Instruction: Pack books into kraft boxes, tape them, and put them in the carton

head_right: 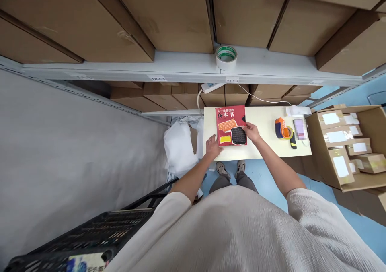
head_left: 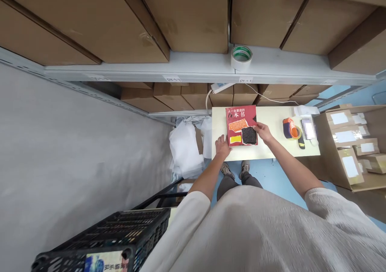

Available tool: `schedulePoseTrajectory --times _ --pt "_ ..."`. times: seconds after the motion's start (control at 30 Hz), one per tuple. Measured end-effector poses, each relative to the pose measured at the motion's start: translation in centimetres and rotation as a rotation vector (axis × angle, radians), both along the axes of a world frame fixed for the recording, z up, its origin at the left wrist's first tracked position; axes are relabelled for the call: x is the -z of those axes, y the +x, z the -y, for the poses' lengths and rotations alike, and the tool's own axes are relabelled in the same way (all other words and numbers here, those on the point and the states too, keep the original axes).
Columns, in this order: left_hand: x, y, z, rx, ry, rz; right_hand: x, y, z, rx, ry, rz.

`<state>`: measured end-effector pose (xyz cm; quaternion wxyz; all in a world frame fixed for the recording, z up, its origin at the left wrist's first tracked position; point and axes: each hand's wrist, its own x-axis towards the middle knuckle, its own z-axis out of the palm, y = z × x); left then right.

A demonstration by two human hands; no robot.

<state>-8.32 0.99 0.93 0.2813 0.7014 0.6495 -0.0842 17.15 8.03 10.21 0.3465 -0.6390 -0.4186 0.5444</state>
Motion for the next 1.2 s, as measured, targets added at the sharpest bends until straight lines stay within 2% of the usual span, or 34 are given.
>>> schedulePoseTrajectory --times 0.1,0.23,0.37,0.5,0.67,0.77,0.87,1.0,1.1,1.2 --pt "-0.2 -0.9 -0.3 0.030 -0.013 0.006 2.5 1.2 3.0 0.027 -0.155 -0.065" --pt "-0.3 -1.4 -0.7 0.068 -0.051 -0.006 5.0 2.6 6.0 0.044 -0.249 -0.090" --pt "-0.4 -0.3 -0.2 -0.005 -0.041 -0.033 6.9 3.4 7.4 0.051 -0.273 -0.066" --pt "-0.7 1.7 1.0 -0.039 0.029 -0.020 8.1 3.4 7.6 0.117 -0.271 0.106" --pt "-0.9 4.0 2.7 0.057 -0.008 0.053 8.4 4.5 7.8 0.187 -0.203 0.280" --pt "-0.8 4.9 3.4 0.091 0.000 0.062 8.2 6.5 8.0 0.272 -0.165 0.510" --pt "-0.7 5.7 4.0 0.104 -0.002 0.040 8.0 8.5 7.8 0.324 -0.231 0.719" --pt "-0.6 7.2 4.3 0.216 0.025 0.057 8.0 10.0 7.2 0.159 -0.334 0.708" --pt "-0.5 8.9 4.2 0.315 0.010 0.100 7.6 10.2 7.0 0.061 -0.296 0.664" --pt "-0.5 10.1 4.0 0.335 -0.044 0.084 6.7 9.6 7.1 -0.004 -0.234 0.706"
